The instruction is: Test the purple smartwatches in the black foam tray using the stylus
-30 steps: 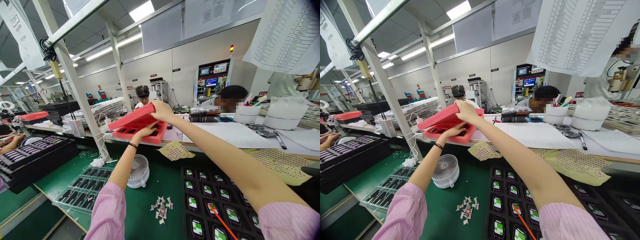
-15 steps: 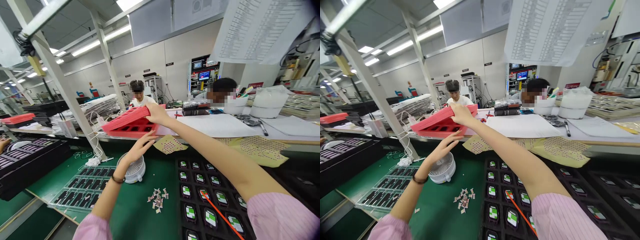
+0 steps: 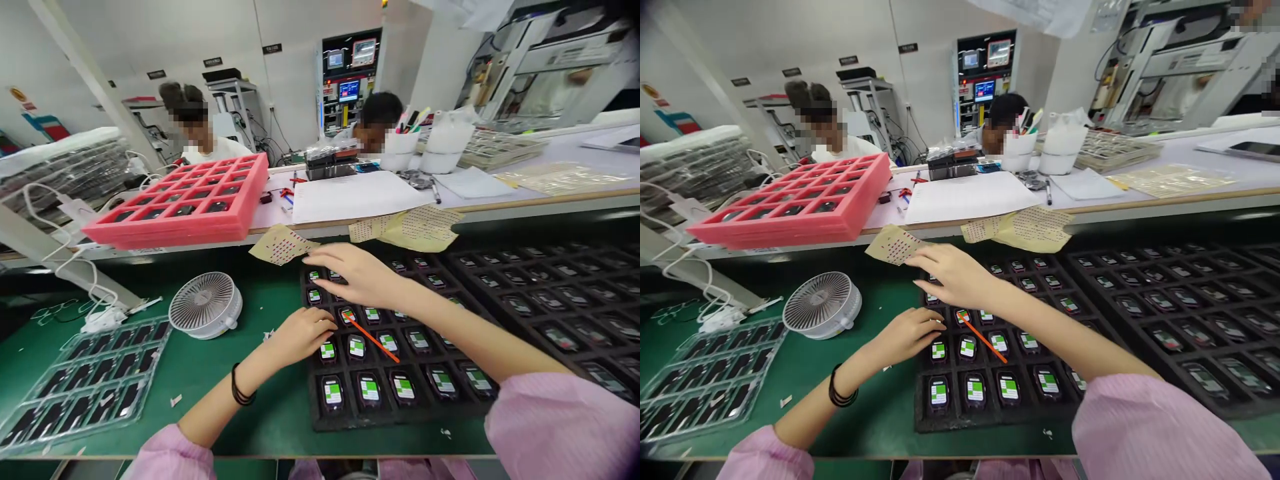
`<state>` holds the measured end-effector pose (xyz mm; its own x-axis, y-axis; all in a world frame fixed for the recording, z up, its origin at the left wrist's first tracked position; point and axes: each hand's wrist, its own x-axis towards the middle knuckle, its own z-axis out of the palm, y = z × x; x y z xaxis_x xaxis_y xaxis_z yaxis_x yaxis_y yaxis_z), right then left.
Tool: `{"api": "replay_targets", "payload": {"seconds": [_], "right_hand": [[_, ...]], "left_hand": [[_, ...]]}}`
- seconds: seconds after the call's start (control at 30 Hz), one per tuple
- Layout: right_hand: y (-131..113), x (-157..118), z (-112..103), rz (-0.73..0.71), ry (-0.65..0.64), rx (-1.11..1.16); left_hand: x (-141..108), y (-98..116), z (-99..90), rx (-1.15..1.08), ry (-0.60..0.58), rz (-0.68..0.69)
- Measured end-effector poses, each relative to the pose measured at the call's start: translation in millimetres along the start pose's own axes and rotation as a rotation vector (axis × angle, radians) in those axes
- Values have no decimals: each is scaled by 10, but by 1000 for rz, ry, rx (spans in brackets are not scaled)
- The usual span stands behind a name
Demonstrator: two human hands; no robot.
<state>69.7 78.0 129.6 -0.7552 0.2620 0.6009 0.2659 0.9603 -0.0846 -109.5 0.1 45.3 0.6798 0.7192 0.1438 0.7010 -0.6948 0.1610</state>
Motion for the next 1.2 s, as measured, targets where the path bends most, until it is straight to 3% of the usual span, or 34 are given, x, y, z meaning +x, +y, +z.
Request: {"api": "replay_targets", "payload": {"seconds": [0.2,0.3,0.4,0.57,0.73,0.87,1.0,1.1,1.2], "right_hand": [[91,-1301,191,427,-57,33],[129,-1686,289,595,-28,126],[152,-1849,303,699,-33,215],[252,-1836,263,707,-36,382],[351,-1771,293,749,-85,610],[272,-1662,380,762,-162,926],[149,-1472,491,788,-94,1185],[221,-1317,528,813,-42,1191],[472,-1153,560,850,9,946]], "left_hand": [[529,132,412,123,-69,79],[710,186,531,205,-109,121],[809,181,635,232,-109,182],[836,125,675,214,-94,233],[789,132,472,144,-49,130],[759,180,324,16,45,40],[760,236,275,-56,112,33],[759,180,243,-119,148,-56],[758,-33,205,-116,140,-336]]}}
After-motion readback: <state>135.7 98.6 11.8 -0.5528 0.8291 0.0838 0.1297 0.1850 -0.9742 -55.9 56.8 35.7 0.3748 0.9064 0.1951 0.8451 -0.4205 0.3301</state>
